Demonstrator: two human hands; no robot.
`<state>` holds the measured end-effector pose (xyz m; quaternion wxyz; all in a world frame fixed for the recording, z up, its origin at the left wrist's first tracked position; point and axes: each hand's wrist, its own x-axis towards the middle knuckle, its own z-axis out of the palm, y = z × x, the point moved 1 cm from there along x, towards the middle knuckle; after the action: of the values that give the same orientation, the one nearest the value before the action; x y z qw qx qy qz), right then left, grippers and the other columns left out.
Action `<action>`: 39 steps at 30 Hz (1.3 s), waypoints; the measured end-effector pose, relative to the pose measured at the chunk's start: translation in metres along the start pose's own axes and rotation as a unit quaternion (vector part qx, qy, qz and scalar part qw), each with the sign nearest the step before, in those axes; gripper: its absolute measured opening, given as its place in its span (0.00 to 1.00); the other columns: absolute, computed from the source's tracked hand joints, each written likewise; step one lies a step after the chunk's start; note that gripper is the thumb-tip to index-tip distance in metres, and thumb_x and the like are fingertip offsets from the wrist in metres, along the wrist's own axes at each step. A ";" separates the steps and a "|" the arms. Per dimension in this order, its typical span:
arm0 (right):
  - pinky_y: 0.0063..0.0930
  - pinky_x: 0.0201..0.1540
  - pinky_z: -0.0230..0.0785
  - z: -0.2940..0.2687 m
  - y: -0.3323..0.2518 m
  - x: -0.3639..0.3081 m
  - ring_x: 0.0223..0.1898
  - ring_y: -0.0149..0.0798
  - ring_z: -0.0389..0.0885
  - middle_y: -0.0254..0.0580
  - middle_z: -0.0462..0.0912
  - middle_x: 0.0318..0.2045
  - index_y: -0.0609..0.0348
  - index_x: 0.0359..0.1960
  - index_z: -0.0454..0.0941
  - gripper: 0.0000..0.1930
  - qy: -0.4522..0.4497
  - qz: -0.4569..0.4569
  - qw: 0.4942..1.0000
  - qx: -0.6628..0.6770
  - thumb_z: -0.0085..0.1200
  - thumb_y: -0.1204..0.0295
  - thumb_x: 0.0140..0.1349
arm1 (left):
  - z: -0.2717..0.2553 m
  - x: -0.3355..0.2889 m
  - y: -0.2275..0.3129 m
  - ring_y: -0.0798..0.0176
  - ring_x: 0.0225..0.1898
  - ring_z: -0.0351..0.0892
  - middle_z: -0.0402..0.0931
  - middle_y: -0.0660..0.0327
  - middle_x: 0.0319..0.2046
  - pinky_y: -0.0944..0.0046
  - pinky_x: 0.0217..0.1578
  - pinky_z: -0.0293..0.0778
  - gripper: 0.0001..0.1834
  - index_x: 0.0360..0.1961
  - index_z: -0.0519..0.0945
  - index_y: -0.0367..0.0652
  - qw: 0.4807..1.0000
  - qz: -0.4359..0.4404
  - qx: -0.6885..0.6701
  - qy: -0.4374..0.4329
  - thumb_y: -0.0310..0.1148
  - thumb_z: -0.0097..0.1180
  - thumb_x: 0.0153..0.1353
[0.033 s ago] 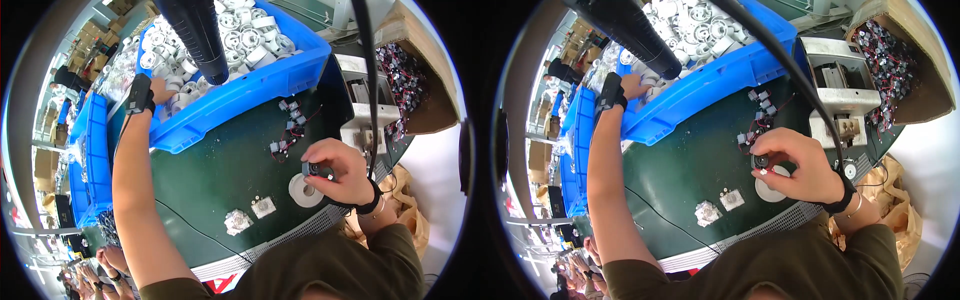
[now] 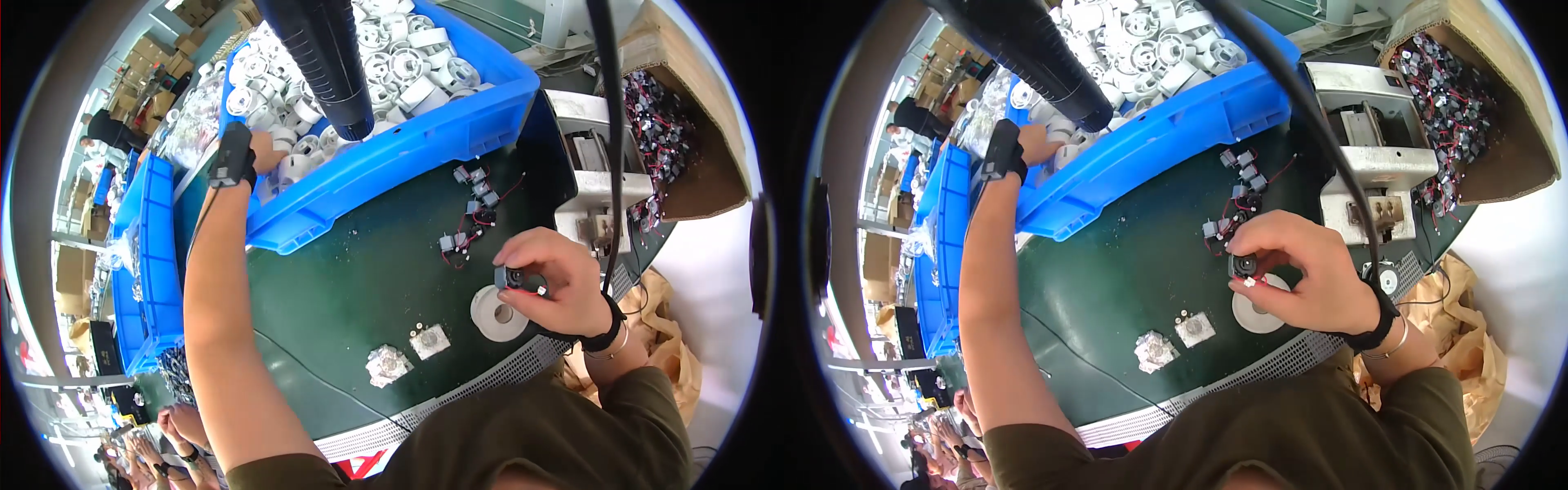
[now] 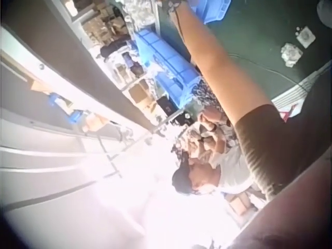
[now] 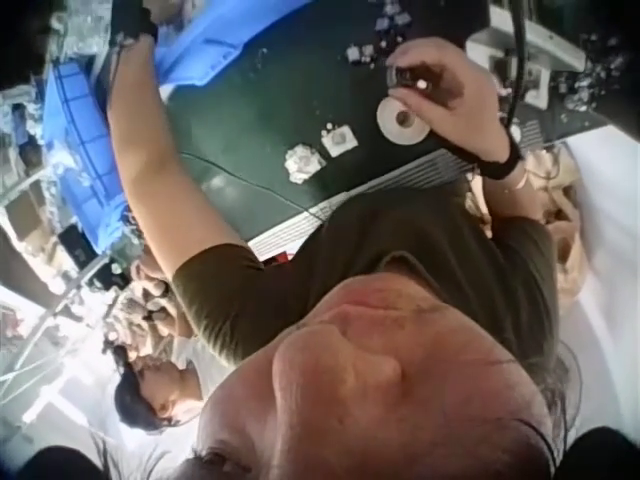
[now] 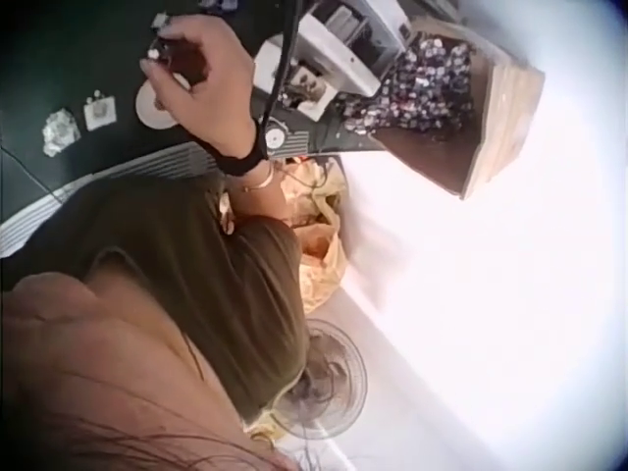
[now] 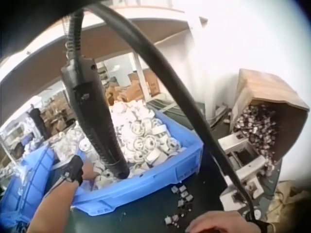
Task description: The person assembles components by placing a motor into a plastic housing and using a power screwdriver to secure it with a screw. They repeat this process multiple times, picking up parts from bins and fitting them together by hand.
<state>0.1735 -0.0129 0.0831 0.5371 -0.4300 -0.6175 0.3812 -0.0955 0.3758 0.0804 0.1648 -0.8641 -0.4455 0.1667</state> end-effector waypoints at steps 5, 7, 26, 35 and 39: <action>0.23 0.39 0.73 -0.011 0.004 -0.002 0.40 0.34 0.76 0.49 0.75 0.40 0.63 0.42 0.71 0.19 0.027 -0.012 0.999 -0.027 0.60 0.86 0.47 | -0.021 -0.005 0.017 0.44 0.35 0.78 0.79 0.47 0.32 0.50 0.36 0.72 0.26 0.31 0.80 0.38 0.997 -0.011 -0.062 -0.037 0.54 0.57 0.48; 0.22 0.36 0.71 -0.005 0.008 0.000 0.40 0.33 0.76 0.49 0.76 0.40 0.63 0.42 0.72 0.18 0.026 -0.016 1.000 -0.004 0.60 0.85 0.48 | -0.020 -0.012 0.011 0.47 0.39 0.78 0.79 0.51 0.34 0.48 0.42 0.69 0.23 0.34 0.80 0.41 0.999 -0.009 -0.040 -0.009 0.51 0.57 0.49; 0.24 0.46 0.71 -0.011 0.009 -0.029 0.47 0.34 0.75 0.42 0.75 0.44 0.65 0.54 0.64 0.28 0.140 0.046 0.985 0.089 0.58 0.85 0.49 | -0.109 -0.139 0.078 0.63 0.50 0.72 0.64 0.50 0.58 0.62 0.50 0.71 0.13 0.38 0.69 0.38 0.731 0.083 -0.669 0.104 0.21 0.59 0.55; 0.25 0.47 0.70 -0.011 -0.002 -0.037 0.43 0.30 0.75 0.41 0.75 0.44 0.67 0.46 0.71 0.18 0.101 0.018 0.994 0.048 0.57 0.85 0.52 | -0.070 -0.228 0.268 0.45 0.46 0.74 0.71 0.46 0.49 0.55 0.43 0.74 0.18 0.32 0.70 0.36 0.799 0.329 -0.422 0.275 0.25 0.66 0.41; 0.21 0.45 0.71 -0.010 0.004 -0.052 0.43 0.29 0.75 0.39 0.74 0.44 0.68 0.46 0.71 0.17 0.085 0.125 0.987 0.057 0.55 0.85 0.54 | -0.075 -0.233 0.273 0.46 0.45 0.75 0.71 0.45 0.48 0.55 0.42 0.74 0.18 0.31 0.71 0.36 0.794 0.347 -0.437 0.242 0.28 0.67 0.42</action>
<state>0.1866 -0.0606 0.0633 0.5596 -0.5032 -0.4882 0.4419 0.0048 0.0230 0.0618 -0.1968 -0.9529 -0.0870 -0.2139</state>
